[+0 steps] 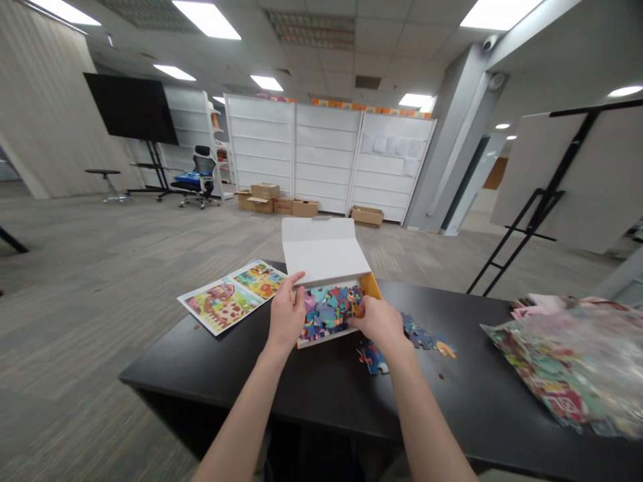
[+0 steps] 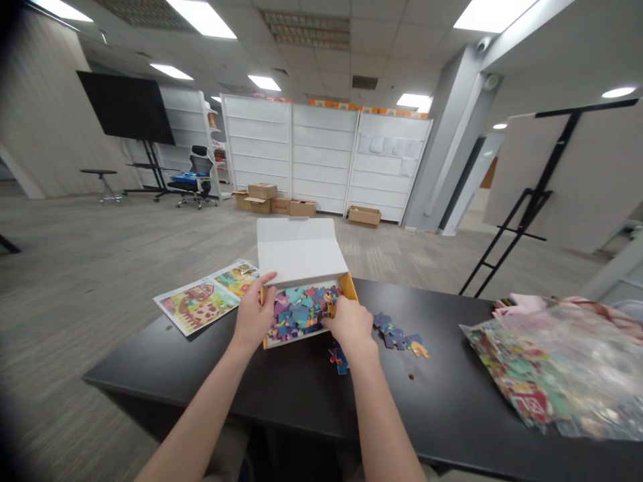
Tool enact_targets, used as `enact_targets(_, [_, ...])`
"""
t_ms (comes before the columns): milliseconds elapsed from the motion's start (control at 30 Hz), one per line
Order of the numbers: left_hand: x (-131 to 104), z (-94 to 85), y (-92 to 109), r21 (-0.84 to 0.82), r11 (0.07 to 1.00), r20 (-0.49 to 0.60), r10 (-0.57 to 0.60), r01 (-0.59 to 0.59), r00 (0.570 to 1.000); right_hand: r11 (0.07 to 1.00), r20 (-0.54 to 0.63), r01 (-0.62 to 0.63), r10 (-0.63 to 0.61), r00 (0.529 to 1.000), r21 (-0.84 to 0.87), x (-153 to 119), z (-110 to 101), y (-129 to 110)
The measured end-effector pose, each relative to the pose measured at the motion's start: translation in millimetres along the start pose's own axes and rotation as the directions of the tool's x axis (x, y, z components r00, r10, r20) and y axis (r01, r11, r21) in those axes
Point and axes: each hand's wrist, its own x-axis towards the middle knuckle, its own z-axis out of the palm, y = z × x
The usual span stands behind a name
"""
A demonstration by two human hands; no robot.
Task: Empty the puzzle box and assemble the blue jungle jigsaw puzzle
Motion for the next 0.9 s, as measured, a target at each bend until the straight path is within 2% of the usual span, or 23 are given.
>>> enact_targets(200, [-2, -1.6, 6, 0.029, 0.999, -0.001, 0.02, -0.02, 1.0, 1.0, 0.002, 0.005, -0.005, 1.0, 0.006, 1, 2, 3])
enact_targets(467, [-5, -4.1, 6, 0.06, 0.998, 0.005, 0.012, -0.012, 1.0, 0.979, -0.236, 0.067, -0.02, 0.972, 0.193, -7, 15, 26])
enact_targets(567, [-5, -4.4, 5, 0.06, 0.998, 0.006, -0.003, 0.003, 1.0, 0.921, -0.323, 0.141, -0.018, 0.946, 0.362, -7, 16, 32])
enact_targets(667, [-5, -4.8, 5, 0.057, 0.998, 0.005, -0.017, 0.017, 1.0, 0.787, -0.397, 0.259, -0.019, 0.918, 0.56, -10, 8, 46])
enact_targets(767, [-3, -5.9, 3, 0.059, 0.998, -0.003, -0.028, 0.028, 1.0, 0.71, -0.36, 0.277, -0.035, 0.932, 0.647, -15, 2, 74])
enact_targets(900, [0, -9.3, -1, 0.067, 0.997, -0.053, -0.042, 0.046, 0.998, 0.779, -0.172, 0.163, -0.071, 0.982, 0.606, -20, 7, 114])
